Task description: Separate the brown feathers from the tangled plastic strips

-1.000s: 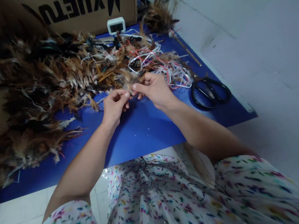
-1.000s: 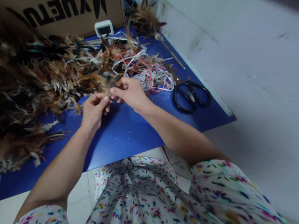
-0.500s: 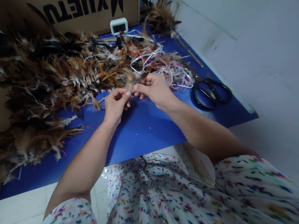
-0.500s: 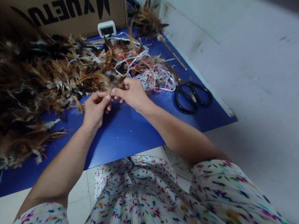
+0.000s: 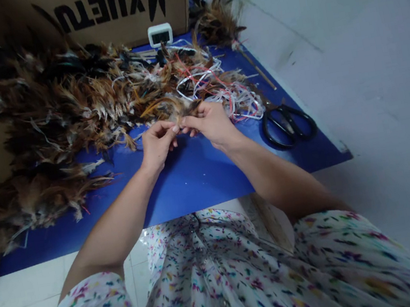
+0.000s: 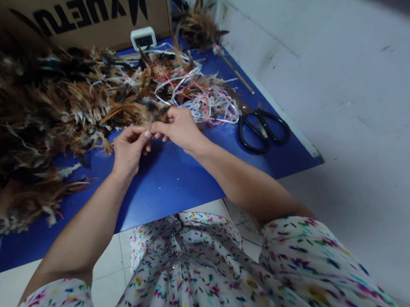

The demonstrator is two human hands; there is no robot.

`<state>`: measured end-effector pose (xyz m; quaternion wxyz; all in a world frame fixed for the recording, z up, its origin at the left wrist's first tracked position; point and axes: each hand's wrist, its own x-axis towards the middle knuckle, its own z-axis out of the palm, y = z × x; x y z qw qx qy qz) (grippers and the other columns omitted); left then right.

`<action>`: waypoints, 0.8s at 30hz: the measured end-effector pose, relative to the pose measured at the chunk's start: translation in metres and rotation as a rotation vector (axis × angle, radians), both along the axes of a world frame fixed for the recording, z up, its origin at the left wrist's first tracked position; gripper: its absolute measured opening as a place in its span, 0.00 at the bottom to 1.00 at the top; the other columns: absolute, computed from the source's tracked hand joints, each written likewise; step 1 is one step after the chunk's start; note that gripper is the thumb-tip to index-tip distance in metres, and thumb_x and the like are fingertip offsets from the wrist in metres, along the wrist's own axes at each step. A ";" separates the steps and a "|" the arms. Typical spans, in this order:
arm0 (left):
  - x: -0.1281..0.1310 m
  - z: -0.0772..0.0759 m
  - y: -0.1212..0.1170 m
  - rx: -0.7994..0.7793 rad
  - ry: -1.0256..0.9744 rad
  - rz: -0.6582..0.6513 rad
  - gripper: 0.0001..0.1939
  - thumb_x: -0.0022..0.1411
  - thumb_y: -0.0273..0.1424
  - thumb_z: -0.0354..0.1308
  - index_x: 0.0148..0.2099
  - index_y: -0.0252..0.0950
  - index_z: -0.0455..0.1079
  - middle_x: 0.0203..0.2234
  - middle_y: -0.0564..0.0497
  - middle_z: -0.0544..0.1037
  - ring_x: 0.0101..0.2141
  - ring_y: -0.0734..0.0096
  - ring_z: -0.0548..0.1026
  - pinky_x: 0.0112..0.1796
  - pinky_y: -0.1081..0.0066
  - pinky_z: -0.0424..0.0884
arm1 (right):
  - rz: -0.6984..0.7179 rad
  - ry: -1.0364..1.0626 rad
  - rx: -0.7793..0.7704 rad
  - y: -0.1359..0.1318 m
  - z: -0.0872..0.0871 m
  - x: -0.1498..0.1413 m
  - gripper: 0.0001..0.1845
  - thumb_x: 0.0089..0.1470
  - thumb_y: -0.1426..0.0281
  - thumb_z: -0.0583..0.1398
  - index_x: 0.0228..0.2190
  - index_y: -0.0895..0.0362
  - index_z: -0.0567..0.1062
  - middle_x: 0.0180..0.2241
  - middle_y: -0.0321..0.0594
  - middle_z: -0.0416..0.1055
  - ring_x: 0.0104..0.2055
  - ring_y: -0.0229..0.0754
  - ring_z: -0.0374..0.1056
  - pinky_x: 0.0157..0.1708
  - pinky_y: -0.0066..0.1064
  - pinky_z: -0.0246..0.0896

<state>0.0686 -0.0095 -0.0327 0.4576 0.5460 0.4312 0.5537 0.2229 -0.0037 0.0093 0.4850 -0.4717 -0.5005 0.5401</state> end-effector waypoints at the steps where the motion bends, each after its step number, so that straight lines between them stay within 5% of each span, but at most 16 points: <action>1: 0.000 0.000 0.000 0.010 0.014 0.002 0.20 0.50 0.47 0.72 0.31 0.36 0.74 0.15 0.57 0.71 0.15 0.80 0.67 0.16 0.79 0.61 | -0.002 0.002 -0.009 0.000 0.000 0.000 0.11 0.45 0.73 0.70 0.23 0.59 0.72 0.19 0.33 0.72 0.21 0.31 0.68 0.20 0.23 0.62; 10: -0.002 0.005 0.001 -0.010 0.041 0.008 0.22 0.50 0.49 0.72 0.31 0.35 0.73 0.19 0.54 0.76 0.15 0.81 0.68 0.15 0.79 0.60 | 0.004 -0.103 0.079 0.009 -0.005 0.007 0.14 0.50 0.64 0.69 0.25 0.57 0.71 0.22 0.33 0.71 0.23 0.33 0.66 0.23 0.25 0.62; 16: -0.009 0.011 0.007 -0.090 -0.148 0.109 0.20 0.49 0.44 0.73 0.31 0.37 0.70 0.22 0.56 0.77 0.16 0.84 0.67 0.15 0.80 0.59 | -0.104 -0.589 0.535 0.027 -0.017 0.029 0.04 0.57 0.69 0.63 0.33 0.56 0.78 0.34 0.39 0.76 0.38 0.41 0.71 0.44 0.39 0.69; 20: -0.014 0.012 0.011 -0.102 -0.177 0.172 0.17 0.53 0.42 0.72 0.31 0.38 0.69 0.22 0.56 0.77 0.16 0.84 0.66 0.15 0.80 0.59 | -0.019 -0.967 0.644 0.027 -0.030 0.029 0.08 0.59 0.72 0.60 0.38 0.56 0.80 0.43 0.48 0.75 0.50 0.52 0.68 0.53 0.50 0.64; 24: -0.017 0.010 0.013 -0.094 -0.158 0.161 0.16 0.55 0.41 0.71 0.31 0.39 0.69 0.23 0.56 0.77 0.16 0.83 0.66 0.15 0.79 0.59 | -0.006 -1.145 0.658 0.029 -0.041 0.024 0.12 0.61 0.72 0.57 0.37 0.56 0.81 0.42 0.50 0.74 0.49 0.55 0.65 0.50 0.52 0.64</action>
